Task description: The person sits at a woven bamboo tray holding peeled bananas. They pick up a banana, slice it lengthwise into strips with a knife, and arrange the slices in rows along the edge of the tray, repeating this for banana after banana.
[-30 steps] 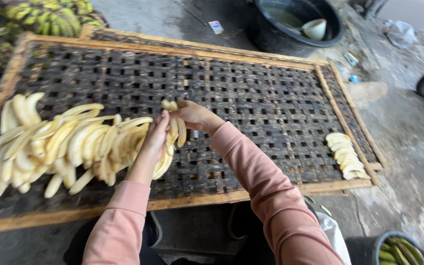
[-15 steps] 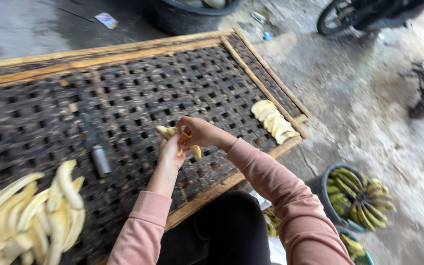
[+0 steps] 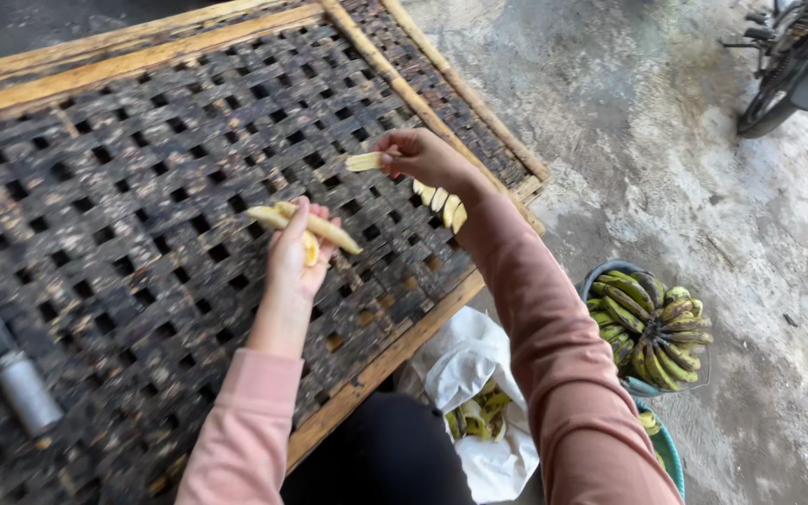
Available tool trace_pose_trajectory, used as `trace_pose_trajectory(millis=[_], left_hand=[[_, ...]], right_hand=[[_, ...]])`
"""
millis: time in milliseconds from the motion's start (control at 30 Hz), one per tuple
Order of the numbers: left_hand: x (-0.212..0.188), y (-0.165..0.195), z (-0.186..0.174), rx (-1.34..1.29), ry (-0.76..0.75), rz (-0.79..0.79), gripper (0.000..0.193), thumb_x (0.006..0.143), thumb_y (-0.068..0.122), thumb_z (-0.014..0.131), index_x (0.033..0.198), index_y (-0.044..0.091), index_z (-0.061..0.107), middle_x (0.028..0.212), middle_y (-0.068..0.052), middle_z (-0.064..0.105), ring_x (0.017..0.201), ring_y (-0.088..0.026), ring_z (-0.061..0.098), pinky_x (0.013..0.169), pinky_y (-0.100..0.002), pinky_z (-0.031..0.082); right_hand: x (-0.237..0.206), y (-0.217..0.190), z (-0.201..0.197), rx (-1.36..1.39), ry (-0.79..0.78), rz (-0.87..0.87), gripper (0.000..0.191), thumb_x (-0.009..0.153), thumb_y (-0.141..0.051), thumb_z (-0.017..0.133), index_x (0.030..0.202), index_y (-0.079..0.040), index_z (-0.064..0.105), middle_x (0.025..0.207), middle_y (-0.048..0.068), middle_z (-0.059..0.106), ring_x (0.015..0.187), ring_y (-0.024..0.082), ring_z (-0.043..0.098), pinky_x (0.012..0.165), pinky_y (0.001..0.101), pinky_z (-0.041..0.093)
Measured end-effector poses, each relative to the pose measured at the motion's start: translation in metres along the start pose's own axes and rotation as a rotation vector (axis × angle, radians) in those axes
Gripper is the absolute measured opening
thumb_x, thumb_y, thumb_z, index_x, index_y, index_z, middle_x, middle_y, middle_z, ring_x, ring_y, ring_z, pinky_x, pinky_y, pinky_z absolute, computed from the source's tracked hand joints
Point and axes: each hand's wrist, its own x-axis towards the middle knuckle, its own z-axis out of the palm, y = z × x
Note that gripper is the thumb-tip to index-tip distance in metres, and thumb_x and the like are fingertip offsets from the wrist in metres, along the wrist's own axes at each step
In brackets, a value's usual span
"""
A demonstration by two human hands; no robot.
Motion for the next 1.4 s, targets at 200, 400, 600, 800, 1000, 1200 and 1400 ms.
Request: trace_pose_trajectory(millis=[200, 400, 600, 800, 1000, 1200, 1400], left_hand=[[0.029, -0.01, 0.012, 0.371, -0.004, 0.152, 0.064, 0.084, -0.002, 0.069, 0.14, 0.018, 0.044, 0.11, 0.001, 0.055, 0.089, -0.012, 0.059, 0.074, -0.029, 0.05], [0.062, -0.018, 0.037, 0.39, 0.004, 0.096, 0.064, 0.086, -0.003, 0.062, 0.146, 0.01, 0.043, 0.118, -0.006, 0.051, 0.099, -0.019, 0.06, 0.085, -0.031, 0.054], [0.091, -0.048, 0.062, 0.355, -0.075, 0.074, 0.047, 0.094, -0.002, 0.056, 0.14, 0.006, 0.048, 0.13, -0.007, 0.057, 0.109, -0.017, 0.062, 0.096, -0.043, 0.061], [0.111, -0.065, 0.066, 0.443, -0.086, 0.059, 0.032, 0.099, 0.006, 0.06, 0.131, 0.006, 0.055, 0.119, -0.007, 0.065, 0.108, -0.016, 0.066, 0.094, -0.042, 0.062], [0.132, -0.074, 0.074, 0.55, -0.126, 0.016, 0.034, 0.095, 0.003, 0.064, 0.129, 0.004, 0.058, 0.116, -0.01, 0.066, 0.101, -0.019, 0.068, 0.088, -0.04, 0.063], [0.17, -0.082, 0.098, 0.635, -0.133, -0.004, 0.033, 0.092, 0.005, 0.07, 0.121, -0.002, 0.057, 0.107, -0.011, 0.07, 0.093, -0.021, 0.074, 0.081, -0.038, 0.066], [0.195, -0.087, 0.109, 0.837, -0.046, -0.002, 0.035, 0.086, 0.0, 0.073, 0.117, 0.0, 0.058, 0.104, -0.014, 0.07, 0.087, -0.023, 0.074, 0.075, -0.033, 0.066]], right_hand=[[0.049, 0.082, -0.097, -0.517, -0.162, 0.094, 0.017, 0.096, -0.02, 0.071, 0.112, -0.02, 0.078, 0.103, -0.002, 0.078, 0.093, 0.012, 0.071, 0.083, 0.0319, 0.056], [0.068, 0.129, -0.122, -0.596, -0.218, 0.203, 0.02, 0.089, -0.026, 0.079, 0.107, -0.019, 0.079, 0.102, 0.0, 0.078, 0.096, 0.018, 0.072, 0.087, 0.0372, 0.056], [0.062, 0.154, -0.131, -0.601, -0.177, 0.15, 0.016, 0.09, -0.023, 0.078, 0.106, -0.02, 0.08, 0.102, 0.001, 0.078, 0.098, 0.018, 0.072, 0.087, 0.0365, 0.056], [0.064, 0.167, -0.122, -0.548, -0.245, -0.056, 0.019, 0.09, -0.014, 0.074, 0.108, -0.017, 0.079, 0.107, 0.005, 0.077, 0.1, 0.02, 0.071, 0.087, 0.0364, 0.057], [0.049, 0.119, -0.112, -0.315, -0.178, 0.001, 0.03, 0.095, -0.013, 0.065, 0.124, -0.018, 0.069, 0.112, 0.002, 0.073, 0.1, 0.018, 0.069, 0.088, 0.0348, 0.056], [0.044, 0.07, -0.103, 0.156, -0.124, 0.017, 0.023, 0.094, -0.01, 0.071, 0.116, -0.005, 0.071, 0.1, 0.004, 0.076, 0.081, 0.011, 0.068, 0.069, 0.0265, 0.058], [0.063, 0.114, -0.131, 0.023, 0.147, 0.134, 0.011, 0.094, -0.004, 0.071, 0.105, -0.003, 0.074, 0.094, 0.004, 0.077, 0.077, 0.01, 0.07, 0.071, 0.026, 0.062]])
